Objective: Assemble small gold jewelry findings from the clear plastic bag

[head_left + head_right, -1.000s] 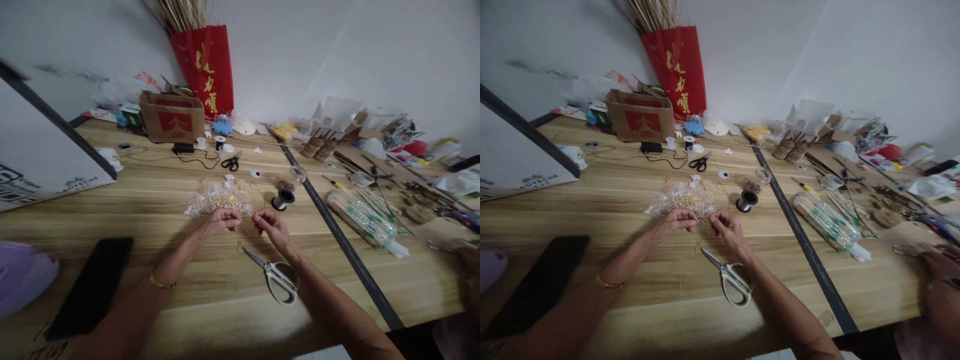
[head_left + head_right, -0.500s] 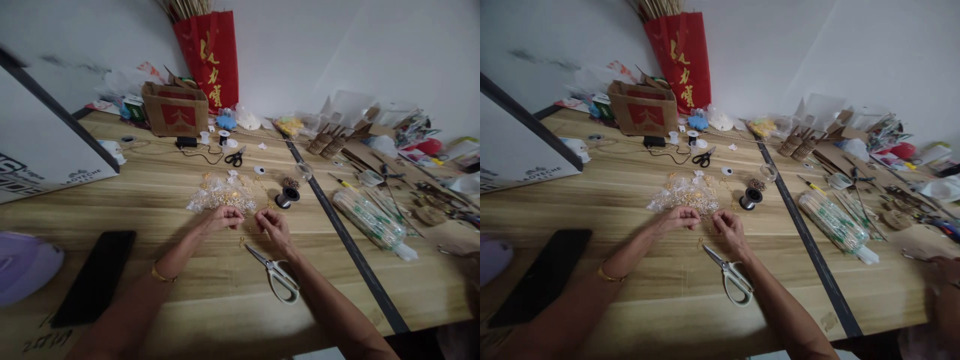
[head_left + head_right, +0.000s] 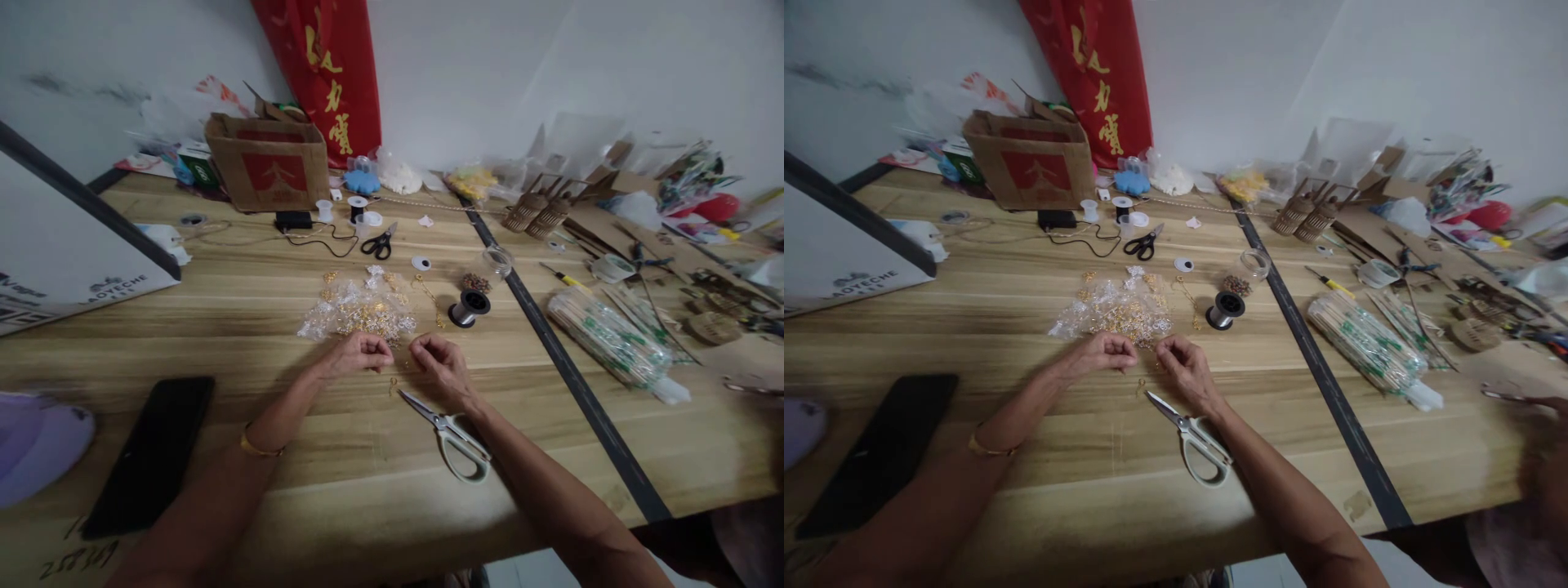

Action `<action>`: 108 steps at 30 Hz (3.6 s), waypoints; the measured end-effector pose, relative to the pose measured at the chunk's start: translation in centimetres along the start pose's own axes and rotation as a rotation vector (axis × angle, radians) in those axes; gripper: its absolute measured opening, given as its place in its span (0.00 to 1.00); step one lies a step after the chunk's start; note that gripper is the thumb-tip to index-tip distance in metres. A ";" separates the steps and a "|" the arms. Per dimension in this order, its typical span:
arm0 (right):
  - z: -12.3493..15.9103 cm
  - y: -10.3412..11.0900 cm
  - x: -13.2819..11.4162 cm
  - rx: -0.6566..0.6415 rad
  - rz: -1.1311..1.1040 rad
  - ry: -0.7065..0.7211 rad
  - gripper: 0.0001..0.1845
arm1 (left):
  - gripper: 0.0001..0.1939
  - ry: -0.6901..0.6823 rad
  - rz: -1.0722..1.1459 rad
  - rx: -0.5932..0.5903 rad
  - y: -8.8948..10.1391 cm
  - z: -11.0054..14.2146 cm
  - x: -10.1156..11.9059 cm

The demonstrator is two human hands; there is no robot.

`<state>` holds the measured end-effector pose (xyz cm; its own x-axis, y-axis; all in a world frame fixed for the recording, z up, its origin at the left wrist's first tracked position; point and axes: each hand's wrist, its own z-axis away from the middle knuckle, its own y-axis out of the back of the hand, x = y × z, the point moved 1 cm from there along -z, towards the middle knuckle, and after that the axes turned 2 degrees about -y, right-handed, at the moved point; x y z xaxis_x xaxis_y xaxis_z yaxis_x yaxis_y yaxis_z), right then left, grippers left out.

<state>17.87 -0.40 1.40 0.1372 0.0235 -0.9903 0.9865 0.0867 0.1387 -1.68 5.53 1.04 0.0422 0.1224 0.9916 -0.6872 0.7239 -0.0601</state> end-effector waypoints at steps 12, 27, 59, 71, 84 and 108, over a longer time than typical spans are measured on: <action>0.2 -0.2 -0.8 -0.047 0.030 0.015 0.17 | 0.14 -0.003 -0.075 -0.103 -0.4 0.3 0.5; -0.4 1.1 -0.8 -0.128 0.390 0.070 0.10 | 0.15 -0.059 0.070 -0.027 0.7 0.5 0.5; 0.8 -3.7 -4.6 -0.775 1.451 0.408 0.12 | 0.15 -0.026 0.088 0.073 1.2 0.2 -0.4; -1.5 -1.4 -2.4 -0.578 1.097 0.363 0.08 | 0.14 -0.030 0.192 0.096 1.5 0.1 -1.0; -1.5 -1.5 -3.0 -0.705 1.217 0.314 0.08 | 0.14 -0.036 0.254 0.111 1.5 -0.1 -1.3; -0.6 -0.1 -4.0 -0.625 1.027 0.258 0.07 | 0.13 -0.027 0.243 0.122 1.5 -0.1 -1.5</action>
<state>17.17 0.07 5.38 0.7332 0.5524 -0.3967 0.2090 0.3720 0.9044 -2.69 6.54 -0.54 -0.1532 0.2633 0.9525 -0.7569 0.5884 -0.2844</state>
